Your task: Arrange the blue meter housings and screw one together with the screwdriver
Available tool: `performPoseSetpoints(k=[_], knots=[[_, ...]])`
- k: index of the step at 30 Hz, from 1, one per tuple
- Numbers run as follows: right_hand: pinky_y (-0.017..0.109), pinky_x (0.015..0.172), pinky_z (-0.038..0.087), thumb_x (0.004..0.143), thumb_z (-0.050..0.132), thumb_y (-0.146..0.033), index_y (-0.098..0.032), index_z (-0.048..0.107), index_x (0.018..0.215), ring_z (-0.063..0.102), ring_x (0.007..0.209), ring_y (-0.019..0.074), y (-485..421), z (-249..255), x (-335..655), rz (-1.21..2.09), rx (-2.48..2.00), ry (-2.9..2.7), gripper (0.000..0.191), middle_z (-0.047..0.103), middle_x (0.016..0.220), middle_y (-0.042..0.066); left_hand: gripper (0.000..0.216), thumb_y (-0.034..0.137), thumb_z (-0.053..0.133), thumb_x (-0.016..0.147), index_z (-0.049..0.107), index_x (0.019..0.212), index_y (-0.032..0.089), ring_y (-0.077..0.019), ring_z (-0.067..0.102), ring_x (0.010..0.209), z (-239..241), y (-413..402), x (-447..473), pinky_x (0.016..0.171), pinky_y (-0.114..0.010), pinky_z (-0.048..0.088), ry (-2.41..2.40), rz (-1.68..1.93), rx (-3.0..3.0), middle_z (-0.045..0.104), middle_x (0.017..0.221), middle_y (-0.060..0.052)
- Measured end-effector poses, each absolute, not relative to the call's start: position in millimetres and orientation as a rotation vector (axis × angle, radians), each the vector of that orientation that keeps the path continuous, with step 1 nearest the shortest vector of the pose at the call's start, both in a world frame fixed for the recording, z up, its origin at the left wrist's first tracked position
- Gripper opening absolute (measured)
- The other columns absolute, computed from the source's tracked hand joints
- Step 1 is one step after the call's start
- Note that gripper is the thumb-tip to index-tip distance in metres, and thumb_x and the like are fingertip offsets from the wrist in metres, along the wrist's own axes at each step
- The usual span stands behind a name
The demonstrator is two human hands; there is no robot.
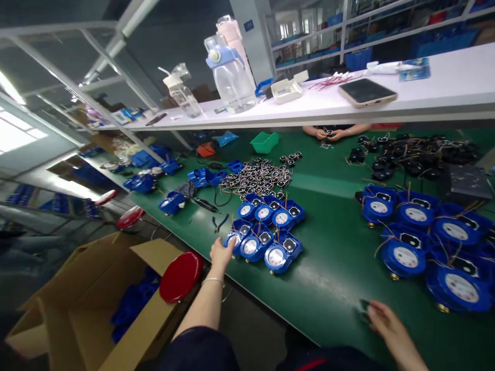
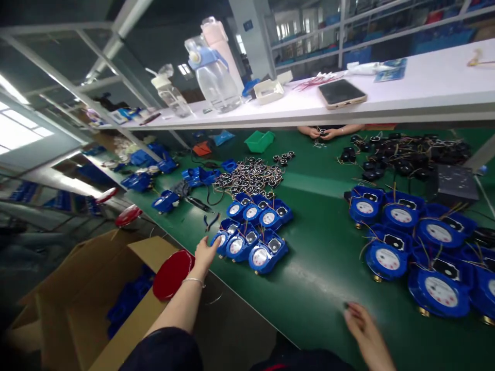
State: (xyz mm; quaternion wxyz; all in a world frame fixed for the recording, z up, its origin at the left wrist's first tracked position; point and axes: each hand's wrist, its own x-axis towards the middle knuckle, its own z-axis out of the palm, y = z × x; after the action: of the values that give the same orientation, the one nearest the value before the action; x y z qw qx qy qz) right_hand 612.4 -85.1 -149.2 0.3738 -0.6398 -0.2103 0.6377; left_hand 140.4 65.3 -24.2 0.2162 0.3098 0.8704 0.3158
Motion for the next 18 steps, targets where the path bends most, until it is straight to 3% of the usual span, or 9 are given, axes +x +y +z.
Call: performPoseSetpoints(k=[3,6,11,18], knots=[[0.044,0.086,0.05,0.086,0.06,-0.037,-0.018,0.042,0.13,0.051,0.108,0.0252,-45,-145,495,1.906,-1.485,-0.475,0.051,0.047,0.124,0.012,0.037,0.034,0.057,0.086,0.052,0.117,0.015,-0.0244,0.052,0.108,-33,95,96,0.091,-0.047,0.045,2.185,0.754,0.83,0.051,0.122,-0.01],[0.05,0.09,0.046,0.089,0.055,-0.044,-0.022,0.026,0.14,0.048,0.112,0.028,-3,-137,397,1.934,-1.43,-0.372,0.063,0.038,0.132,0.014,0.03,0.035,0.056,0.087,0.056,0.108,0.013,-0.0195,0.059,0.093,-49,114,67,0.082,-0.04,0.051,1.937,0.627,0.794,0.059,0.106,-0.008],[0.044,0.09,0.048,0.09,0.055,-0.031,-0.018,0.035,0.134,0.05,0.109,0.0241,33,-132,325,1.775,-1.345,-0.277,0.05,0.041,0.129,0.012,0.028,0.032,0.058,0.087,0.056,0.107,0.012,-0.0163,0.062,0.083,-78,125,39,0.078,-0.037,0.053,1.634,0.535,0.749,0.063,0.097,-0.006],[0.04,0.083,0.052,0.09,0.055,-0.03,-0.016,0.041,0.129,0.054,0.1,0.0214,18,-134,349,1.771,-1.385,-0.171,0.044,0.047,0.12,0.012,0.03,0.032,0.059,0.086,0.055,0.109,0.012,-0.0157,0.062,0.081,-103,112,48,0.077,-0.036,0.053,1.51,0.49,0.749,0.063,0.095,-0.006]])
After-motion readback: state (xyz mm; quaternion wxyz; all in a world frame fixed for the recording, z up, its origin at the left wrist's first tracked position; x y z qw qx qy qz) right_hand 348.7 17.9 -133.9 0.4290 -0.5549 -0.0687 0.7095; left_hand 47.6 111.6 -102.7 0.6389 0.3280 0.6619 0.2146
